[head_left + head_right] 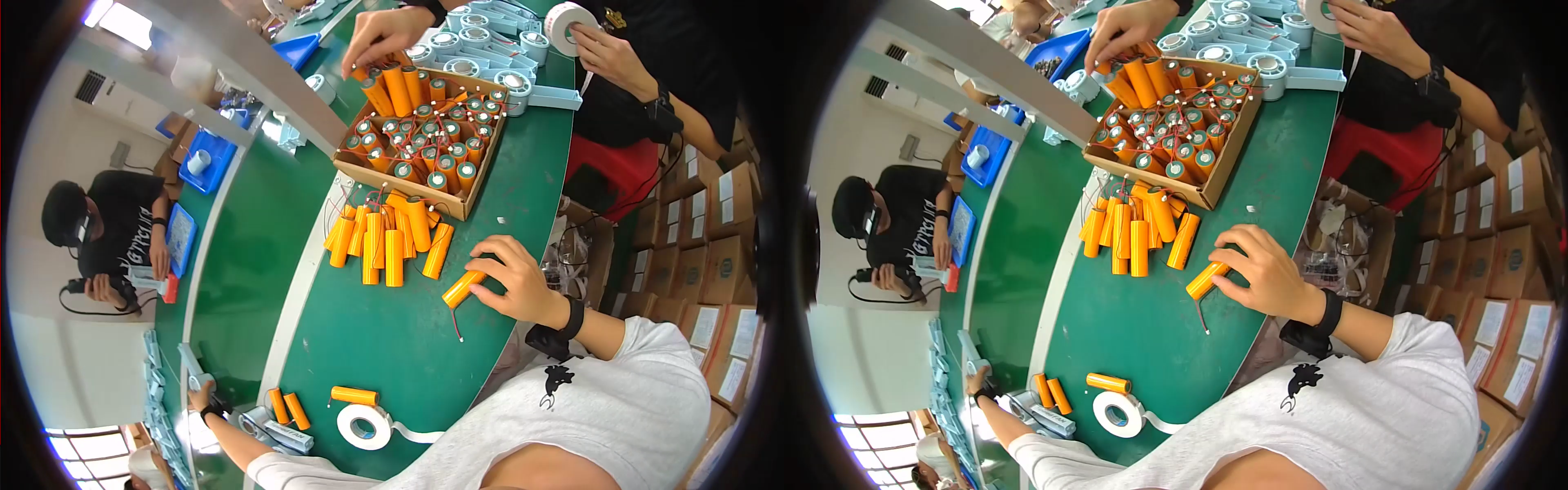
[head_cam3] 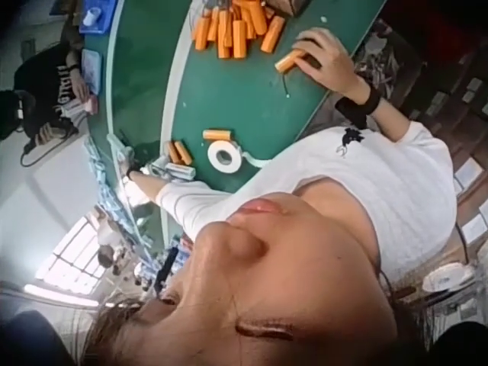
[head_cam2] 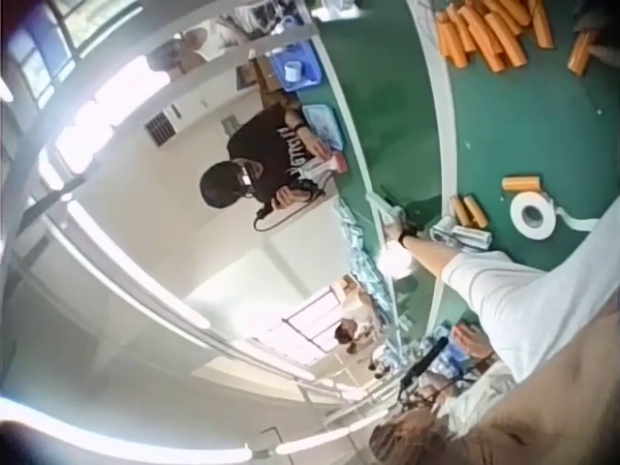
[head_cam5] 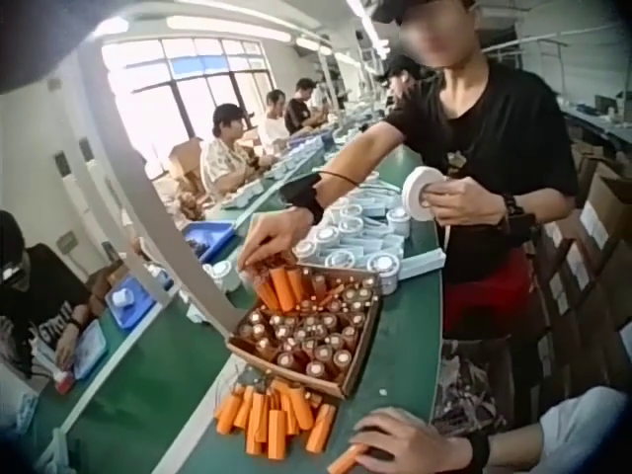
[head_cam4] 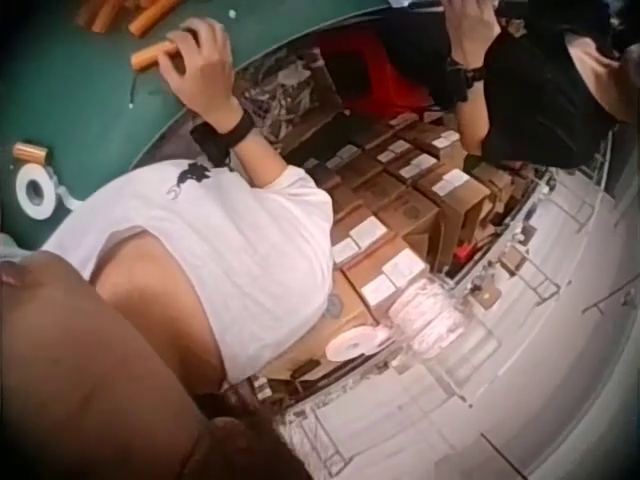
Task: The person applies double-sided tape to batteries by hand, presses each battery into the handle of a handheld fan, and moves the assembled units aside. After repeating this process, the person receives a box of batteries from another worker and continues the assembly.
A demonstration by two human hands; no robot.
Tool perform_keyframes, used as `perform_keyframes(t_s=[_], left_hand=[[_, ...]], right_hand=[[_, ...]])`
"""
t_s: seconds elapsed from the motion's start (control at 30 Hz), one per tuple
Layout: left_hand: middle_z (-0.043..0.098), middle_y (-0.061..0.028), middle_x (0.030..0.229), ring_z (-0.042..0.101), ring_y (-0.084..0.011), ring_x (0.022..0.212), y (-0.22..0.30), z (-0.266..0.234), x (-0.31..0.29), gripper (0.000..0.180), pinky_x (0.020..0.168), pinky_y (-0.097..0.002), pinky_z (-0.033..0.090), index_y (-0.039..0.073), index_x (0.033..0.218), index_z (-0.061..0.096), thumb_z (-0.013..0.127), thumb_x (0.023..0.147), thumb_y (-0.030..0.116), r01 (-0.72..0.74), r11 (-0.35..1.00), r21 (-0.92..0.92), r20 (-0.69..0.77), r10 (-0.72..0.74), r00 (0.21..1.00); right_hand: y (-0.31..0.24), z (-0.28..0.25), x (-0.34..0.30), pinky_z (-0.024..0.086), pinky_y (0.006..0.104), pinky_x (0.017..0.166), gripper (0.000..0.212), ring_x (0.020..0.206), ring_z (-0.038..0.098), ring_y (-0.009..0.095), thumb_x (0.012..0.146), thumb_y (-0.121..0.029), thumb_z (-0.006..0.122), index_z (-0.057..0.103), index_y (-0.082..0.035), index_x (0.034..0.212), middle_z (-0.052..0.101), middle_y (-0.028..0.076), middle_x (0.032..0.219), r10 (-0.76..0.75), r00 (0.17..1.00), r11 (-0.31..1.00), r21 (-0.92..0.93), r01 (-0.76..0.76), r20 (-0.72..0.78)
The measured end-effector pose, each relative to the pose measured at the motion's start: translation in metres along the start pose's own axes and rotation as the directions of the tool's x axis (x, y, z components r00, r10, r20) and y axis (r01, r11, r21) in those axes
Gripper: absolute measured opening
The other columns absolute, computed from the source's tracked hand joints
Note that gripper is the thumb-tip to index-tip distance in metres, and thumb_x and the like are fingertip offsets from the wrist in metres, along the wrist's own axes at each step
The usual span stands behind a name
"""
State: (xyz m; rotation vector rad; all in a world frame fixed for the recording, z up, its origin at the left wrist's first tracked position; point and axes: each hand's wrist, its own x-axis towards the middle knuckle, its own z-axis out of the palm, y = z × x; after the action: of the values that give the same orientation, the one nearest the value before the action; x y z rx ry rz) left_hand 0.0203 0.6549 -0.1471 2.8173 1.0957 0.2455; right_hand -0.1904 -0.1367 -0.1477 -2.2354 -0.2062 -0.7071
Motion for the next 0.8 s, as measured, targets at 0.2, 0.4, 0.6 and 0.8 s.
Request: perform_keyframes(t_s=[0.2,0.4,0.6,0.8], left_hand=[[0.033,-0.0237,0.133,0.034,-0.0350,0.120,0.038,-0.022,-0.071,0.094,0.100,-0.0406,0.030,0.001,0.129,0.038,0.081,0.052,0.035,-0.066,0.998,0.024,-0.069,0.067,0.995],[0.027,-0.0202,0.134,0.034,-0.0357,0.120,0.084,-0.067,-0.128,0.087,0.099,-0.0394,0.032,0.005,0.127,0.041,0.079,0.053,0.027,-0.622,0.760,-0.187,-0.197,0.591,0.782],[0.030,-0.0177,0.131,0.035,-0.0361,0.121,0.213,-0.127,-0.304,0.075,0.099,-0.0429,0.034,0.007,0.113,0.051,0.076,0.044,0.016,-0.877,0.352,-0.326,0.043,0.933,0.358],[0.031,-0.0164,0.131,0.040,-0.0361,0.118,0.217,-0.106,-0.358,0.072,0.097,-0.0405,0.037,0.012,0.111,0.054,0.077,0.043,0.009,-0.831,0.289,-0.475,0.233,0.952,0.197]], right_hand=[[0.004,0.002,-0.006,0.042,0.0374,0.080,0.023,0.092,0.054,0.026,0.067,-0.011,0.069,0.061,-0.005,0.087,0.056,0.008,0.095,-0.033,0.999,0.999,-0.017,0.033,0.011],[0.005,0.002,-0.010,0.042,0.0363,0.080,0.022,0.093,0.053,0.026,0.068,-0.011,0.069,0.061,-0.004,0.087,0.055,0.008,0.095,-0.064,0.998,0.998,-0.001,0.064,0.021],[0.001,-0.004,-0.015,0.043,0.0360,0.070,0.018,0.071,0.055,0.025,0.073,-0.011,0.066,0.062,-0.005,0.090,0.057,0.007,0.073,-0.014,0.998,1.000,-0.024,0.012,-0.053],[-0.044,0.004,-0.007,0.043,0.0374,0.060,0.016,0.057,0.054,0.029,0.078,-0.016,0.063,0.062,-0.006,0.091,0.052,0.009,0.057,0.175,0.940,0.969,-0.222,-0.111,0.293]])
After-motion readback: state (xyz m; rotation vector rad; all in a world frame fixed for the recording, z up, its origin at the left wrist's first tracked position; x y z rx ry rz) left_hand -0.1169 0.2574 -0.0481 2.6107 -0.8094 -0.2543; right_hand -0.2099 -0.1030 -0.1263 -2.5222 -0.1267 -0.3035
